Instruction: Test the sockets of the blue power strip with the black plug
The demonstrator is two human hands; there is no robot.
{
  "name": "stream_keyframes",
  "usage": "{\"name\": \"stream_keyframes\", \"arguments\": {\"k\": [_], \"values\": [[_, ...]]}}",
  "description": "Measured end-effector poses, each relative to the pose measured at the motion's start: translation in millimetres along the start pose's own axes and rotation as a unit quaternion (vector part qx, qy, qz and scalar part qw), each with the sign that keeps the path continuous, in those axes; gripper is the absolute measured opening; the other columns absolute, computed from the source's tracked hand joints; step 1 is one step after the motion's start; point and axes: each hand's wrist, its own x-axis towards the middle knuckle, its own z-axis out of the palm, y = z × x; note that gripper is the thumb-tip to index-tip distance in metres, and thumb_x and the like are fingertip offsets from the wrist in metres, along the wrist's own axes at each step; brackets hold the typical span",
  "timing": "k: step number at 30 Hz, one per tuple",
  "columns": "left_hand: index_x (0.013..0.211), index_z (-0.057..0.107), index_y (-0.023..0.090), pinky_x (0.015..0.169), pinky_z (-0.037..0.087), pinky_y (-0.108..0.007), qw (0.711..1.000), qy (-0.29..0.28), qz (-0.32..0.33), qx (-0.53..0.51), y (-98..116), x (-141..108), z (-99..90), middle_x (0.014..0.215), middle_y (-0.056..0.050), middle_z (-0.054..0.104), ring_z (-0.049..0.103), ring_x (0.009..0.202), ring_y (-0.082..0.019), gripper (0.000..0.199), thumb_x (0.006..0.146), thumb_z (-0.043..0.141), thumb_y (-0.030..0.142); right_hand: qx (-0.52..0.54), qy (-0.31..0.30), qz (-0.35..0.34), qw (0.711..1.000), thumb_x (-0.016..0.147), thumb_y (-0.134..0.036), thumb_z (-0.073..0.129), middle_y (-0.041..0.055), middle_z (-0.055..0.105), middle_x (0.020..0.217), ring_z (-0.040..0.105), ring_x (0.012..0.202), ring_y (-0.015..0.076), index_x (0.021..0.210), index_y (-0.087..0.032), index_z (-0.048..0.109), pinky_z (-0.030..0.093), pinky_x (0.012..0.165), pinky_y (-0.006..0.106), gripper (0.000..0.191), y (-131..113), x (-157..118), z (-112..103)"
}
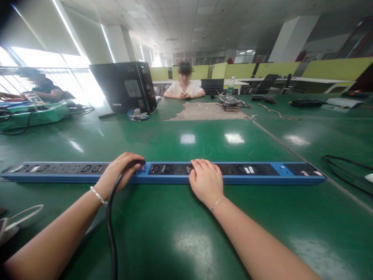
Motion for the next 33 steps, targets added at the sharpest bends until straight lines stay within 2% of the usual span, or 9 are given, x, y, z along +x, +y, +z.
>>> {"name": "stream_keyframes", "arguments": {"k": [5, 12, 22, 33], "values": [[0.099, 0.059, 0.021, 0.082, 0.046, -0.029, 1.000, -0.016, 0.017, -0.005, -3, -1, 2.3, 0.095, -0.004, 0.058, 0.057, 0.087, -0.016, 0.021, 0.090, 0.041, 0.026, -0.001, -0.007, 0.004, 1.000, 0.086, -0.024, 0.041, 0.0038, 0.065, 0.115, 0.054, 0.109, 0.0190, 0.112, -0.020, 0.064, 0.036, 0.090, 0.036, 0.035, -1, 0, 0], [0.100, 0.060, 0.023, 0.083, 0.047, -0.030, 0.999, -0.041, 0.003, 0.024, -1, -4, 3.4, 0.100, -0.003, 0.058, 0.059, 0.086, -0.015, 0.022, 0.091, 0.041, 0.030, -0.001, -0.003, 0.001, 1.000, 0.086, -0.024, 0.041, 0.0042, 0.065, 0.115, 0.054, 0.109, 0.0193, 0.112, -0.020, 0.064, 0.036, 0.090, 0.035, 0.035, 0, 0, -1], [0.111, 0.058, 0.026, 0.083, 0.047, -0.033, 0.987, -0.009, 0.044, 0.153, 6, -18, 14.3, 0.112, -0.005, 0.057, 0.059, 0.093, -0.019, 0.026, 0.092, 0.040, 0.027, -0.001, 0.001, 0.001, 1.000, 0.086, -0.024, 0.041, 0.0035, 0.065, 0.115, 0.053, 0.110, 0.0192, 0.112, -0.020, 0.064, 0.036, 0.090, 0.035, 0.035, 0, -1, 0], [0.111, 0.061, 0.024, 0.084, 0.048, -0.035, 0.978, 0.040, 0.074, 0.189, 0, -26, 23.2, 0.112, -0.007, 0.058, 0.059, 0.095, -0.021, 0.026, 0.090, 0.046, 0.031, -0.004, -0.001, 0.002, 1.000, 0.087, -0.025, 0.039, 0.0037, 0.064, 0.116, 0.053, 0.110, 0.0190, 0.113, -0.019, 0.064, 0.036, 0.091, 0.035, 0.036, 0, -1, 0]]}}
